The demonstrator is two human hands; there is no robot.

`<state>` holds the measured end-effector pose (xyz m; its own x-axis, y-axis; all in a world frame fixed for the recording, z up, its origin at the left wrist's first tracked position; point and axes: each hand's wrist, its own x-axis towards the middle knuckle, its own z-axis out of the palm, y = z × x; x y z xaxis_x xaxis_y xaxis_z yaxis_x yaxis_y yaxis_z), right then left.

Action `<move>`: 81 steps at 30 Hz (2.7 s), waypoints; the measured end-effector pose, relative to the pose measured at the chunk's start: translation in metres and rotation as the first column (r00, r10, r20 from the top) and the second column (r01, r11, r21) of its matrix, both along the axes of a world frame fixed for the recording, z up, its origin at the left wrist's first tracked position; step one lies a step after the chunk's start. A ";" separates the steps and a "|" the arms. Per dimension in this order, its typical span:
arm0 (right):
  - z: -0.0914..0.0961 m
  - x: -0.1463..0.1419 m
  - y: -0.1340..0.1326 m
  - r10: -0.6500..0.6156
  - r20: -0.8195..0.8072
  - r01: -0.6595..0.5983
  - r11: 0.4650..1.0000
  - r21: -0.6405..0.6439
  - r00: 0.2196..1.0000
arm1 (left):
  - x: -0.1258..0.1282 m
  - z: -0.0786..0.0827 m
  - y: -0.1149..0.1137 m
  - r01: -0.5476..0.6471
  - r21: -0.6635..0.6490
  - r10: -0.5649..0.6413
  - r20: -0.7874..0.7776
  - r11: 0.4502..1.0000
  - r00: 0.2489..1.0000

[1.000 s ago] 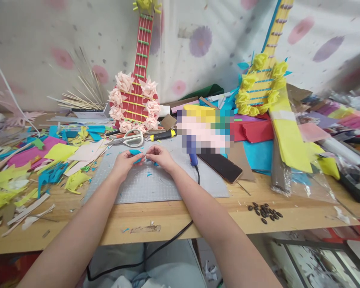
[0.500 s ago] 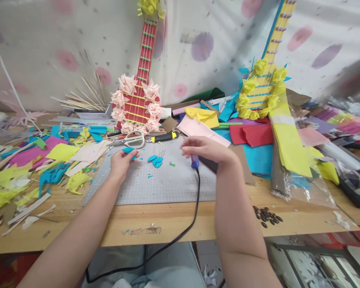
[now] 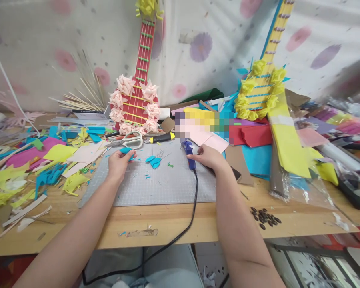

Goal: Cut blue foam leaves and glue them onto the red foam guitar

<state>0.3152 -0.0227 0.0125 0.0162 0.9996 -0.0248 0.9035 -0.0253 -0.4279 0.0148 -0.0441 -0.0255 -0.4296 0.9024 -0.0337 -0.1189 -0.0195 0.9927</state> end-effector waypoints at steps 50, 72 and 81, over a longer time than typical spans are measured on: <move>-0.040 -0.112 -0.019 0.370 -0.475 -0.266 0.925 0.272 0.799 | 0.004 -0.006 -0.001 0.005 -0.012 -0.007 -0.171 1.000 0.985; -0.035 -0.114 -0.020 0.356 -0.438 -0.271 0.930 0.247 0.825 | 0.005 -0.007 0.001 -0.016 -0.002 0.016 -0.188 1.000 0.982; -0.036 -0.115 -0.021 0.352 -0.441 -0.265 0.932 0.248 0.825 | 0.006 -0.008 0.001 -0.030 0.001 0.029 -0.149 1.000 0.988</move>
